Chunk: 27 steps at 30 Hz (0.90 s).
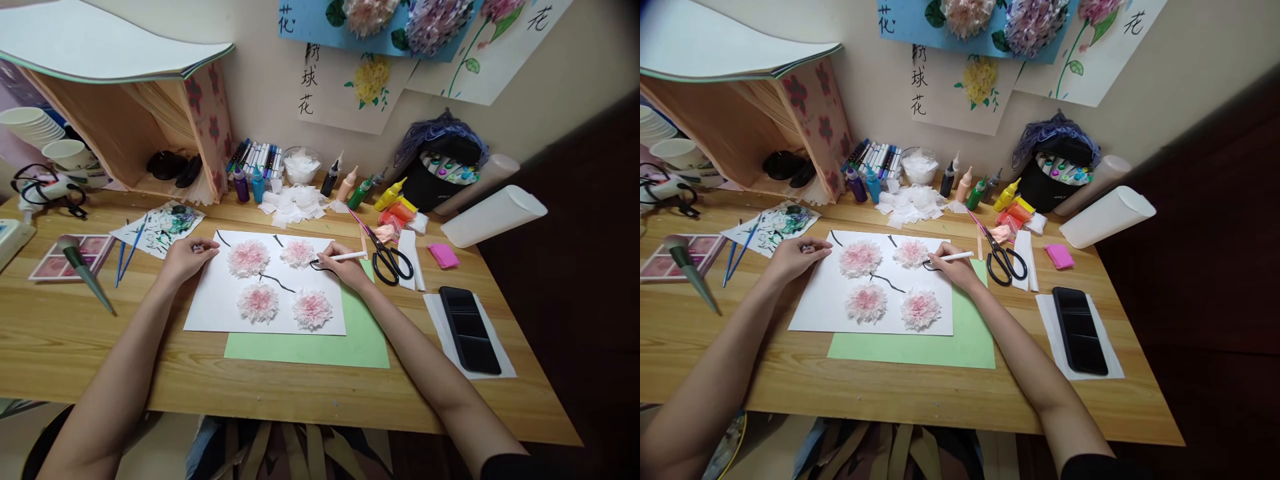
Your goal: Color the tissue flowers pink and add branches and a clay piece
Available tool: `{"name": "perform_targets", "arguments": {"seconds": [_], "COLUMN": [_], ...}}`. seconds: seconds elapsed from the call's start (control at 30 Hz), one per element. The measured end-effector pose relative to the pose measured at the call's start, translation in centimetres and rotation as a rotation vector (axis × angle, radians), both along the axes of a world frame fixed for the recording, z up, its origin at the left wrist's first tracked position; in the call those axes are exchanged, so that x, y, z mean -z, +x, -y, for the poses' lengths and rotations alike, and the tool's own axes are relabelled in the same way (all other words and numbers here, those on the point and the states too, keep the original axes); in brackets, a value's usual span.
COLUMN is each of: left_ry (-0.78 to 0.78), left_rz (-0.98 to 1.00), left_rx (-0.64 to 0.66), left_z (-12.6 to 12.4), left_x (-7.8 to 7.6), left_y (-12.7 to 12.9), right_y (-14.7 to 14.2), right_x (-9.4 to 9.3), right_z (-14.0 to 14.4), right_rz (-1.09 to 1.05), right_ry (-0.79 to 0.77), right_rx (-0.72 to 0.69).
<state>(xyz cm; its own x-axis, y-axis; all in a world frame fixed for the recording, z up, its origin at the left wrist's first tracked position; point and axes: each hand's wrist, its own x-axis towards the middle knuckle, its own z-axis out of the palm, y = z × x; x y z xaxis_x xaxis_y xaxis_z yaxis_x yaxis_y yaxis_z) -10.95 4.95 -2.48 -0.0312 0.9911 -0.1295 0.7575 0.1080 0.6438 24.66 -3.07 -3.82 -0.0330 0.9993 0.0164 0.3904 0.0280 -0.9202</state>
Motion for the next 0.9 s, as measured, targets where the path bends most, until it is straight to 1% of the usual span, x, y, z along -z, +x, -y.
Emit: {"name": "perform_targets", "arguments": {"seconds": [0.27,0.43,0.63,0.9], "left_ry": [-0.022,-0.008,-0.001,0.004], "left_rz": [0.021,0.031,0.040,0.027], "left_rx": [-0.014,-0.013,-0.009,-0.001], "left_z": [0.00,-0.09,-0.26,-0.12], "left_x": [-0.11,0.18,0.53,0.31], "left_y": [0.07,-0.08,-0.26,-0.08], "right_y": [0.15,0.39,0.51,0.57], "right_x": [0.05,0.30,0.45,0.36], "right_z": [0.09,0.00,-0.07,-0.03], "right_rz": [0.012,-0.019,-0.047,-0.037], "right_ry": [-0.013,-0.017,-0.019,-0.025], "right_rx": [-0.011,-0.031,-0.024,-0.046]}}
